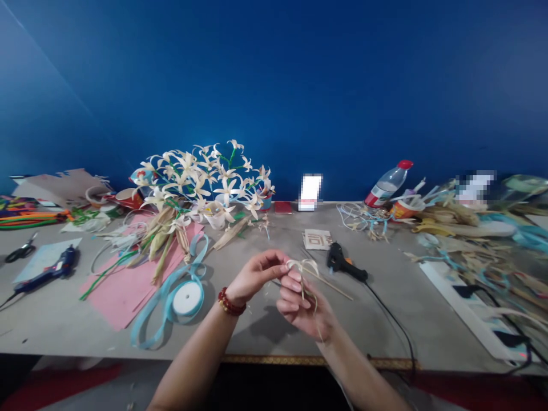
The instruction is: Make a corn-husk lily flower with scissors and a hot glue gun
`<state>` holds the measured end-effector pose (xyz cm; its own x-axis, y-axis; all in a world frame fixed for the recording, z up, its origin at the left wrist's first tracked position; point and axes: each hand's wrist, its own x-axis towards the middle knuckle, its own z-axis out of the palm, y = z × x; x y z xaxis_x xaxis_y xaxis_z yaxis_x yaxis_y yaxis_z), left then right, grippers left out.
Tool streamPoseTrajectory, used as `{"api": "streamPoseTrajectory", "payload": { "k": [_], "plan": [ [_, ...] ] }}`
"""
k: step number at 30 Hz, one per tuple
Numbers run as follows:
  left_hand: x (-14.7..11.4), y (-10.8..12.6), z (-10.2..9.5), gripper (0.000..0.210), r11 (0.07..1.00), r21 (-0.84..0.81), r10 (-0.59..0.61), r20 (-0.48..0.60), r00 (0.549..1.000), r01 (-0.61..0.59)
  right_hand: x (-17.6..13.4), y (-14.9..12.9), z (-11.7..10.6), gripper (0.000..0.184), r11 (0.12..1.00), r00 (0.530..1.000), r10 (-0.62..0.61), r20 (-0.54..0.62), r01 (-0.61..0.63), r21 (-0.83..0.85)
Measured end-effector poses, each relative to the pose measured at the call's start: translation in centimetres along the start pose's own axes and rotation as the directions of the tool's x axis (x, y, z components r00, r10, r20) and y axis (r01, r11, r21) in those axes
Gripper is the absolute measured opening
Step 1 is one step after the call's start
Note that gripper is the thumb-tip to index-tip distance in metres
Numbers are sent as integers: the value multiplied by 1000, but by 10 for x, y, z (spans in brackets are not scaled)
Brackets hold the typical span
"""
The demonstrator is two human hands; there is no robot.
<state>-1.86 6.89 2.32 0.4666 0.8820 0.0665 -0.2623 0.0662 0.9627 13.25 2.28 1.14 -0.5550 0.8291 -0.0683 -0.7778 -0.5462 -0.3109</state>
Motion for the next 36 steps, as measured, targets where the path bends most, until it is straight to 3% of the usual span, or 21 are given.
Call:
{"api": "streamPoseTrajectory", "payload": {
  "k": [4, 8, 11, 13, 15, 17, 20, 23, 27, 31, 36],
  "plan": [
    [-6, 0, -5, 23, 998, 48, 40, -148, 988, -33, -1, -2, -2, 30, 1000, 1000, -2, -9, 2, 2],
    [-31, 5, -24, 20, 990, -55, 113, -268, 957, -133, -3, -12, -5, 27, 989, 992, -120, -48, 124, 80],
    [-55, 19, -47, 18, 945, -135, 228, -388, 893, -299, -4, -23, -11, 25, 975, 974, -205, -97, 212, 69],
    [-70, 32, -64, 18, 891, -205, 271, -474, 838, -405, -3, -29, -17, 24, 965, 953, -262, -152, 260, -38],
    [-81, 41, -78, 19, 850, -270, 257, -539, 802, -453, -2, -33, -23, 22, 914, 898, -377, -228, 321, -250],
    [-87, 45, -87, 20, 833, -286, 234, -595, 769, -474, 0, -36, -30, 22, 794, 806, -527, -269, 355, -493],
    [-86, 38, -84, 25, 847, -252, 205, -657, 725, -468, 3, -37, -35, 23, 654, 713, -650, -262, 349, -671],
    [-75, 25, -66, 36, 896, -155, 197, -700, 686, -416, 5, -36, -34, 24, 671, 713, -644, -276, 355, -651],
    [-57, 13, -44, 40, 941, -59, 209, -670, 712, -332, 5, -35, -30, 22, 720, 739, -609, -287, 364, -591],
    [-46, 8, -42, 37, 927, -33, 255, -674, 693, -373, 1, -34, -27, 19, 748, 765, -577, -285, 355, -561],
    [-40, 0, -43, 31, 924, -76, 212, -715, 666, -375, -5, -30, -17, 19, 775, 806, -527, -270, 325, -543]
  ]
}}
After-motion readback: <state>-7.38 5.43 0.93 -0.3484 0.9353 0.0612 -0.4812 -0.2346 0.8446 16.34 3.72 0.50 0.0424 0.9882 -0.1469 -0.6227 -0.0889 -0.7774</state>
